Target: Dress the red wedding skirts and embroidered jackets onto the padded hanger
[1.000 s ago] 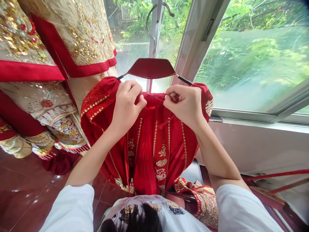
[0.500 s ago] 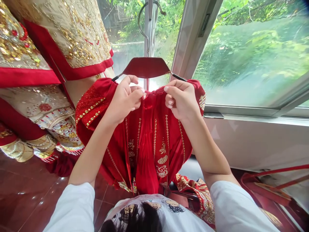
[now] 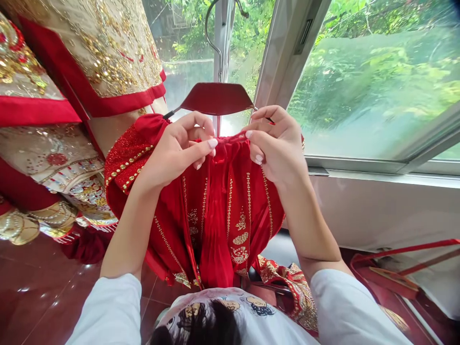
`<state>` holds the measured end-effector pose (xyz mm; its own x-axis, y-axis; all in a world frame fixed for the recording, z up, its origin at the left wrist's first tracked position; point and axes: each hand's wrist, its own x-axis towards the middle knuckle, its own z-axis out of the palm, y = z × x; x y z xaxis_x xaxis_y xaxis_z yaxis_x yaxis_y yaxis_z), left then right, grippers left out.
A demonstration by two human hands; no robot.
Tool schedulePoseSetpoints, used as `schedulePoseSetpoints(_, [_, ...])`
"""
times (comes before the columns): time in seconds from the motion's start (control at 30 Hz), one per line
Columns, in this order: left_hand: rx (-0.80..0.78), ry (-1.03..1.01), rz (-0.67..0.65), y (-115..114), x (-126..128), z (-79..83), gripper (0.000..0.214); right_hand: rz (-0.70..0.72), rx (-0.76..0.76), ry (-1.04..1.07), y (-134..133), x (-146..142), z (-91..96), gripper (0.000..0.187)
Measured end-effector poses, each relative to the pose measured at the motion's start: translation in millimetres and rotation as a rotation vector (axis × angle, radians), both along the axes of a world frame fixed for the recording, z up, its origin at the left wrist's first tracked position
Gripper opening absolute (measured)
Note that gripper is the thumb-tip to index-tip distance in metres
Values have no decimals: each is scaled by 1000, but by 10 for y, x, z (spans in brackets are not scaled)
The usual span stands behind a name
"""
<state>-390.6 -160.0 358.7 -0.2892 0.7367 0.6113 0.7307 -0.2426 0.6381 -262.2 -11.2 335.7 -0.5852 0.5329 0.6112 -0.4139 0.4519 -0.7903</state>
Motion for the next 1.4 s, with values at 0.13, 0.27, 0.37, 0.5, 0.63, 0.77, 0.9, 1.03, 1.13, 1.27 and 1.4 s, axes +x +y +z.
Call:
schedulePoseSetpoints(0.13, [42, -21, 35, 20, -21, -67, 6, 54, -17, -31, 72, -85, -64, 20])
schedulePoseSetpoints(0.27, [75, 43, 133, -70, 0, -76, 6, 232, -67, -179, 113, 55, 17, 19])
schedulePoseSetpoints(0.37, [104, 142, 239, -142, 9, -63, 11, 228, 9, -221, 95, 159, 82, 17])
schedulePoseSetpoints(0.5, [83, 230, 243, -175, 3, -62, 12, 65, 343, -260, 35, 206, 101, 12])
schedulePoseSetpoints(0.63, [47, 282, 343, -216, 6, -91, 17, -152, 577, -312, 63, 242, 108, 16])
schedulePoseSetpoints(0.77, [26, 376, 505, -271, -3, -129, 25, -299, 568, -279, 160, 252, 128, 34])
schedulePoseSetpoints(0.9, [73, 419, 526, -271, -77, -212, 26, -313, 525, -217, 208, 179, 61, 36])
schedulePoseSetpoints(1.03, [337, 274, 587, -211, -8, -536, 20, -328, 417, 9, 119, 126, -199, 11])
schedulePoseSetpoints(1.13, [472, 256, 758, -61, 198, -905, 38, -516, 366, 310, -108, 108, -459, 16])
schedulePoseSetpoints(1.27, [168, 263, 904, 224, 392, -1178, 49, -466, 451, 354, -462, -7, -718, 11])
schedulePoseSetpoints(1.4, [12, 177, 911, 318, 342, -1129, 27, -457, 472, 66, -597, -216, -859, 17])
